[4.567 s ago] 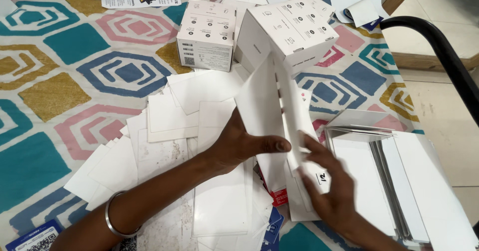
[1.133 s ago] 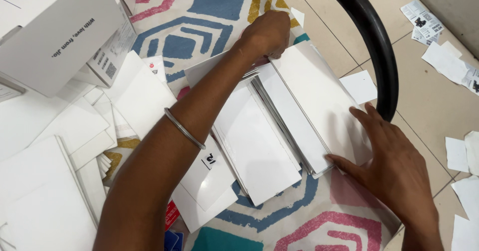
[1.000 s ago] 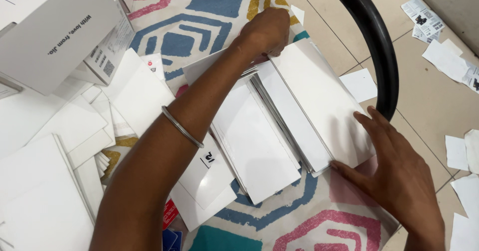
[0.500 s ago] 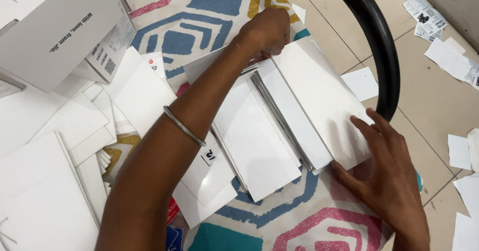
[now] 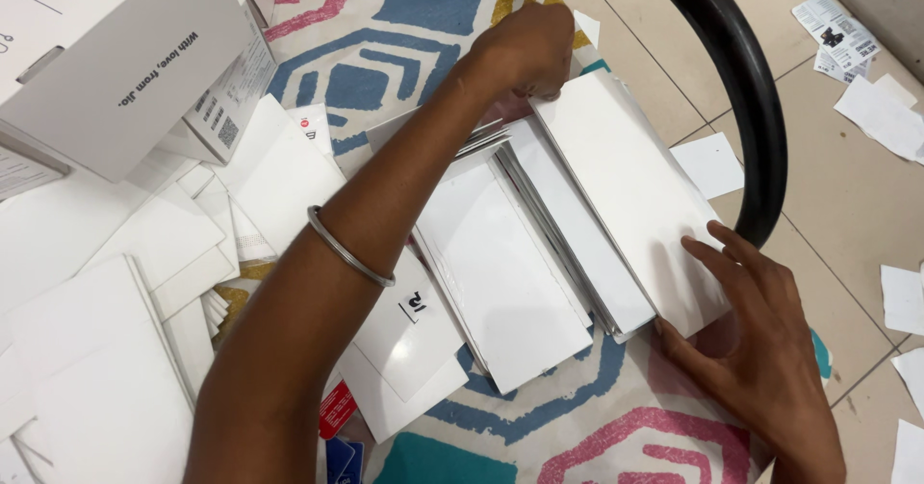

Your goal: The person assembles small white paper packages by folding flat sheets and inserting them into a metal frame. They repeatedly pick up sheets, fold them, and place them into the frame, creating a stack of finished packages.

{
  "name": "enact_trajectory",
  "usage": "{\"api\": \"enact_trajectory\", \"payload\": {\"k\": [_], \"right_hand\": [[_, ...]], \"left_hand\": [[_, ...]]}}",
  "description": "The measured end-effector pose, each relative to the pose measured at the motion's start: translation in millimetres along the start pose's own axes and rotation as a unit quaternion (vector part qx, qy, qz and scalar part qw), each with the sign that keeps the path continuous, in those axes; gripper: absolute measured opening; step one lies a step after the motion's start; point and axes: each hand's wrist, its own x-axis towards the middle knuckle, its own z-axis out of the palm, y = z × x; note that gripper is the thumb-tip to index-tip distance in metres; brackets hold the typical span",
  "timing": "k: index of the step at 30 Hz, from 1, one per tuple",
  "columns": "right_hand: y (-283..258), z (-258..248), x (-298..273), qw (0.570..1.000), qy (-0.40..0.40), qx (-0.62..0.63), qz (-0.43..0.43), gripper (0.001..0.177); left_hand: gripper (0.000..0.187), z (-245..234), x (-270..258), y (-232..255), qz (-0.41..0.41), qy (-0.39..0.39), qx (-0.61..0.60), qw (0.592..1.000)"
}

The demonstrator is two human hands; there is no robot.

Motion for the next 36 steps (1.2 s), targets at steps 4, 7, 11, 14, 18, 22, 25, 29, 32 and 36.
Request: {"api": "enact_trajectory", "payload": {"k": [4,7,11,14,18,22,25,29,32,36], "right_hand": [[2,0,-1,1.000,-0.007,0.002,-0.017,0.080],[2,-1,1,0.999,-0.022,-0.009,-0.024,0.075],[2,-2,1,0.998,-0.033,-0.028,-0.044,0.061],[2,-2,2,0.998,-0.043,-0.027,-0.035,0.060],[1,-3,3,0.998,-0.051,-0.025,-0.029,0.058],[-1,-5,1,0.997,-0.066,-0.032,-0.025,0.058],[-5,-13,1,0.994,-0.064,-0.050,-0.073,0.059],[-17,-26,-3,0.989,-0.039,-0.067,-0.128,0.064],[-35,-30,-7,0.981,-0.035,-0.100,-0.161,0.062],[-70,-24,-13,0.964,-0.097,-0.095,-0.230,0.065]], "left_hand": [[0.019,-3,-13,5,-0.002,-0.021,0.028,0.999],[0.024,-3,-18,6,0.003,-0.034,0.050,0.998],[0.024,2,-18,5,0.000,-0.026,0.076,0.997],[0.020,6,-14,3,0.010,-0.023,0.096,0.995],[0.016,13,-7,5,0.004,-0.018,0.135,0.991],[0.015,13,-17,7,0.009,-0.037,0.170,0.985],[0.046,-5,-39,17,0.096,-0.063,0.149,0.982],[0.044,-37,-90,41,0.144,-0.014,0.154,0.977],[0.052,-57,-150,47,0.201,0.011,0.134,0.970],[0.057,-66,-273,14,0.206,0.035,0.134,0.969]]}}
